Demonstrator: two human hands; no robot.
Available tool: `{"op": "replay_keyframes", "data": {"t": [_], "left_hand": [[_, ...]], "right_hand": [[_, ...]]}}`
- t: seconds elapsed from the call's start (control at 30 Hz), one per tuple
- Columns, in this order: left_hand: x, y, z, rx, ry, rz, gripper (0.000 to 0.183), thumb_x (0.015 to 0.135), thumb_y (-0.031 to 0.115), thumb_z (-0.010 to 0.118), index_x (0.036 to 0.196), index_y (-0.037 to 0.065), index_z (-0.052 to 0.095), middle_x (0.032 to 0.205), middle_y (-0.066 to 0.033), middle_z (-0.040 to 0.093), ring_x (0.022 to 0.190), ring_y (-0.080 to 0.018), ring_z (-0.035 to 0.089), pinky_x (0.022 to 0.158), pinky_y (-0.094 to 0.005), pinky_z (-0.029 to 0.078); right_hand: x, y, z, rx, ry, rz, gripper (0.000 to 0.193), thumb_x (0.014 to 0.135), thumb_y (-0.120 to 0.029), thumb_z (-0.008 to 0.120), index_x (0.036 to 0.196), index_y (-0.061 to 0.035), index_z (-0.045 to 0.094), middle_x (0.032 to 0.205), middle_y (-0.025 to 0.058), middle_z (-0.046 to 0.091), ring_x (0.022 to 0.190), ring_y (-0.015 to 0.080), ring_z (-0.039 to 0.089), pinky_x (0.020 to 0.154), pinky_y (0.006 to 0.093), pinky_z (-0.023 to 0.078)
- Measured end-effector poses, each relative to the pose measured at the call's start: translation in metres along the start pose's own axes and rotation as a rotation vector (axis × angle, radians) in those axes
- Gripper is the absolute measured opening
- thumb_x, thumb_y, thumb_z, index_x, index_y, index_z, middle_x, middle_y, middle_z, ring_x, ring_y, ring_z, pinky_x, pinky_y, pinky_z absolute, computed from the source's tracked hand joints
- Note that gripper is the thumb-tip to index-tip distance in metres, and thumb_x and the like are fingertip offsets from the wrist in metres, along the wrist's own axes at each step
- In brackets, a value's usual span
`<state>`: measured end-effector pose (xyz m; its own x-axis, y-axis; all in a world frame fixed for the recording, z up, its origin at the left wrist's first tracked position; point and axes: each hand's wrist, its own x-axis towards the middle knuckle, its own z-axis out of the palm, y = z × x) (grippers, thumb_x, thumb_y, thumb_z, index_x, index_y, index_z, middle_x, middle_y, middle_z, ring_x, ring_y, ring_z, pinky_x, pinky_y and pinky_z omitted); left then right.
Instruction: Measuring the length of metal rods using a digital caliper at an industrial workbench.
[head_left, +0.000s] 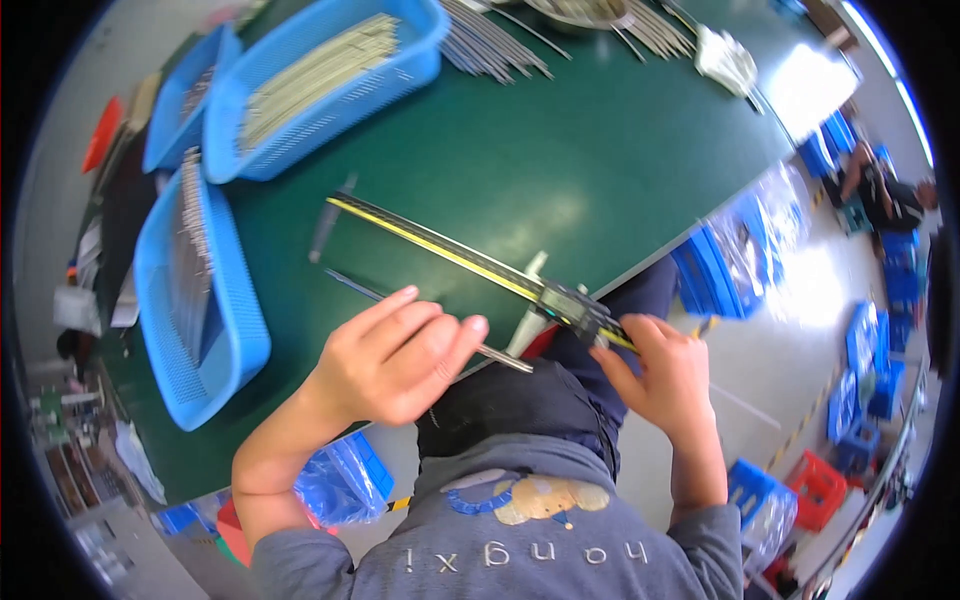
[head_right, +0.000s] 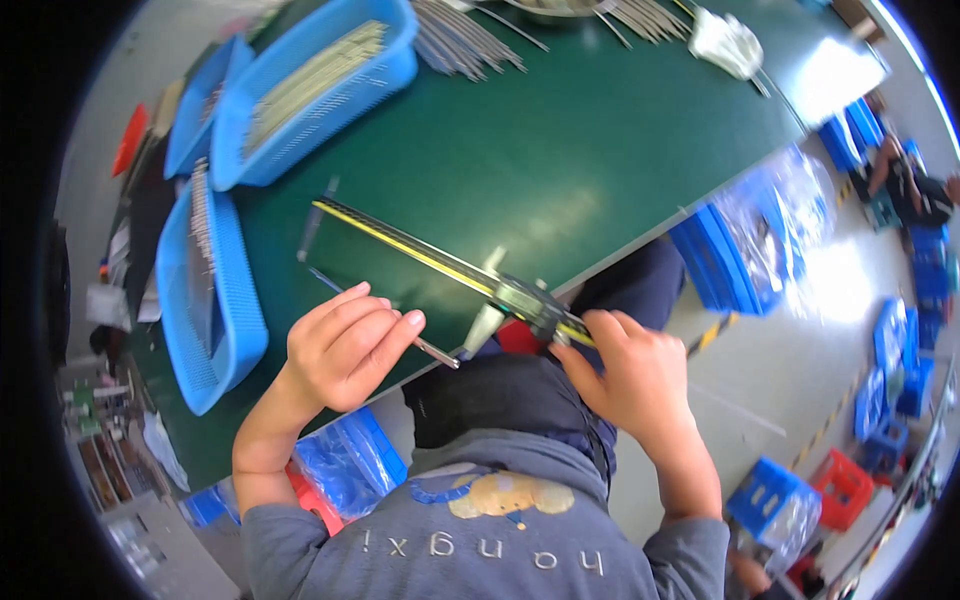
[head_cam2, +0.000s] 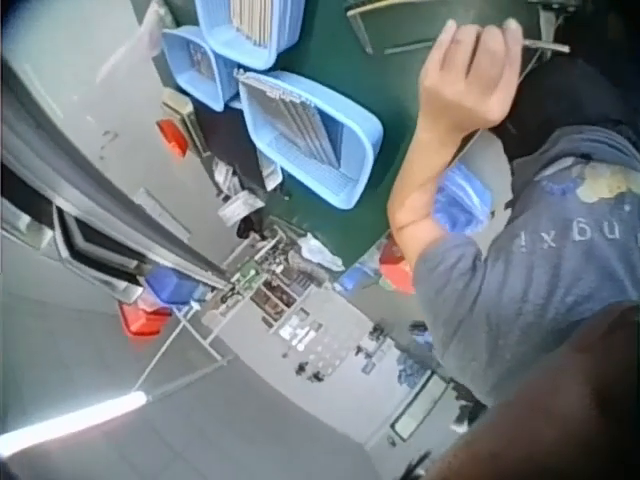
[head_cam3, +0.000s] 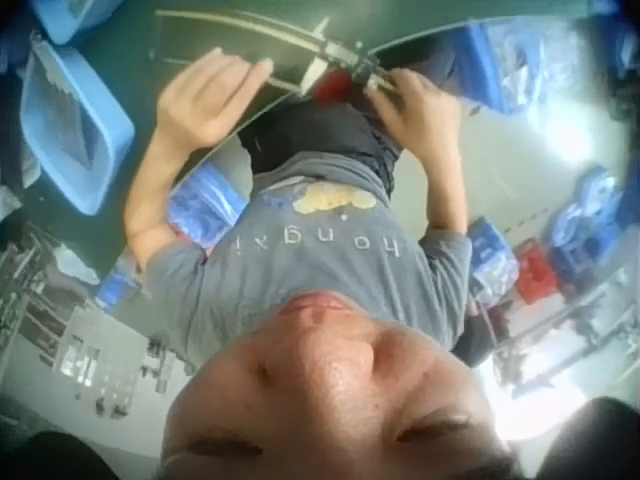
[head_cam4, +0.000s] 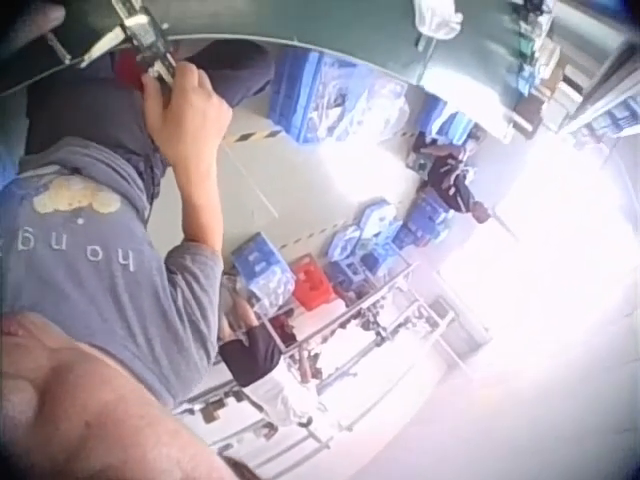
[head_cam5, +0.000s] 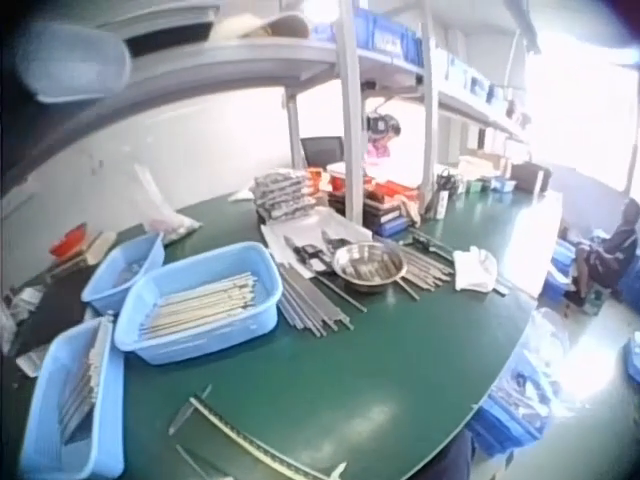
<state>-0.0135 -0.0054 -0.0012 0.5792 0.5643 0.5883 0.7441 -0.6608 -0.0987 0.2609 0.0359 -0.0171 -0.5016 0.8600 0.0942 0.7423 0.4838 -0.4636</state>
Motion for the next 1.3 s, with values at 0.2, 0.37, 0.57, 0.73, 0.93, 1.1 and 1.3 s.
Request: {"op": "replay_keyframes", "data": {"t": [0.2, 0.37, 0.57, 0.73, 0.93, 1.1, 1.3], "left_hand": [[0.064, -0.094, -0.001, 0.311, 0.116, -0.06, 0.019, 0.07, 0.009, 0.066, 0.089, 0.006, 0.063, 0.08, -0.0032, 0.053, 0.071, -0.0194, 0.057, 0.053, -0.0304, 0.049], [0.031, -0.201, 0.039, 0.266, -0.19, -0.678, 0.018, 0.079, 0.007, 0.056, 0.093, 0.009, 0.067, 0.091, -0.0112, 0.06, 0.085, -0.0325, 0.061, 0.07, -0.0437, 0.049], [0.012, -0.183, 0.014, 0.062, -0.327, -0.844, 0.024, 0.089, 0.025, 0.05, 0.092, 0.008, 0.067, 0.095, -0.0121, 0.063, 0.088, -0.0337, 0.06, 0.076, -0.044, 0.048], [-0.031, -0.116, -0.077, 0.173, -0.048, -0.862, 0.012, 0.082, 0.011, 0.059, 0.09, 0.002, 0.062, 0.09, -0.0104, 0.061, 0.084, -0.0291, 0.06, 0.074, -0.0349, 0.047], [-0.1, -0.066, -0.105, 0.254, -0.234, -0.996, 0.012, 0.074, 0.003, 0.067, 0.082, 0.002, 0.057, 0.08, -0.0097, 0.058, 0.081, -0.0272, 0.06, 0.07, -0.0351, 0.047], [-0.108, -0.065, -0.1, 0.272, -0.107, -0.996, 0.017, 0.073, 0.001, 0.069, 0.08, 0.003, 0.054, 0.081, -0.0087, 0.058, 0.075, -0.0286, 0.061, 0.064, -0.0373, 0.048], [-0.03, -0.013, -0.066, 0.252, 0.128, -0.337, 0.022, 0.071, 0.004, 0.068, 0.093, 0.006, 0.063, 0.085, -0.0063, 0.062, 0.073, -0.0228, 0.064, 0.065, -0.0326, 0.055]], "right_hand": [[-0.004, 0.006, 0.004, 0.033, -0.007, 0.06, 0.03, 0.075, -0.032, 0.073, 0.082, -0.0052, 0.062, 0.066, 0.0085, 0.059, 0.053, 0.0288, 0.058, 0.048, 0.0366, 0.044], [-0.011, 0.004, 0.009, 0.072, 0.035, 0.039, 0.028, 0.071, -0.025, 0.077, 0.08, -0.0035, 0.061, 0.06, 0.0107, 0.054, 0.049, 0.0288, 0.054, 0.046, 0.0351, 0.041], [-0.011, 0.015, 0.013, 0.067, 0.07, 0.024, 0.026, 0.071, -0.022, 0.077, 0.079, -0.0029, 0.061, 0.06, 0.0117, 0.053, 0.048, 0.0287, 0.051, 0.045, 0.0348, 0.039], [-0.007, 0.017, 0.003, 0.075, 0.02, 0.062, 0.034, 0.073, -0.021, 0.075, 0.099, -0.0045, 0.061, 0.068, 0.0102, 0.059, 0.048, 0.023, 0.051, 0.046, 0.0323, 0.04], [0.003, 0.013, -0.003, -0.015, 0.0, -0.023, 0.022, 0.076, -0.019, 0.07, 0.086, -0.0041, 0.057, 0.074, 0.0113, 0.057, 0.058, 0.0321, 0.056, 0.051, 0.038, 0.042], [0.0, 0.011, -0.002, -0.009, -0.017, 0.039, 0.023, 0.075, -0.019, 0.07, 0.085, -0.0031, 0.057, 0.072, 0.0109, 0.056, 0.058, 0.0313, 0.056, 0.052, 0.038, 0.041], [-0.002, 0.006, 0.004, 0.074, 0.029, 0.067, 0.024, 0.074, -0.016, 0.071, 0.087, -0.0019, 0.058, 0.071, 0.0106, 0.057, 0.054, 0.025, 0.056, 0.05, 0.0334, 0.041]]}}
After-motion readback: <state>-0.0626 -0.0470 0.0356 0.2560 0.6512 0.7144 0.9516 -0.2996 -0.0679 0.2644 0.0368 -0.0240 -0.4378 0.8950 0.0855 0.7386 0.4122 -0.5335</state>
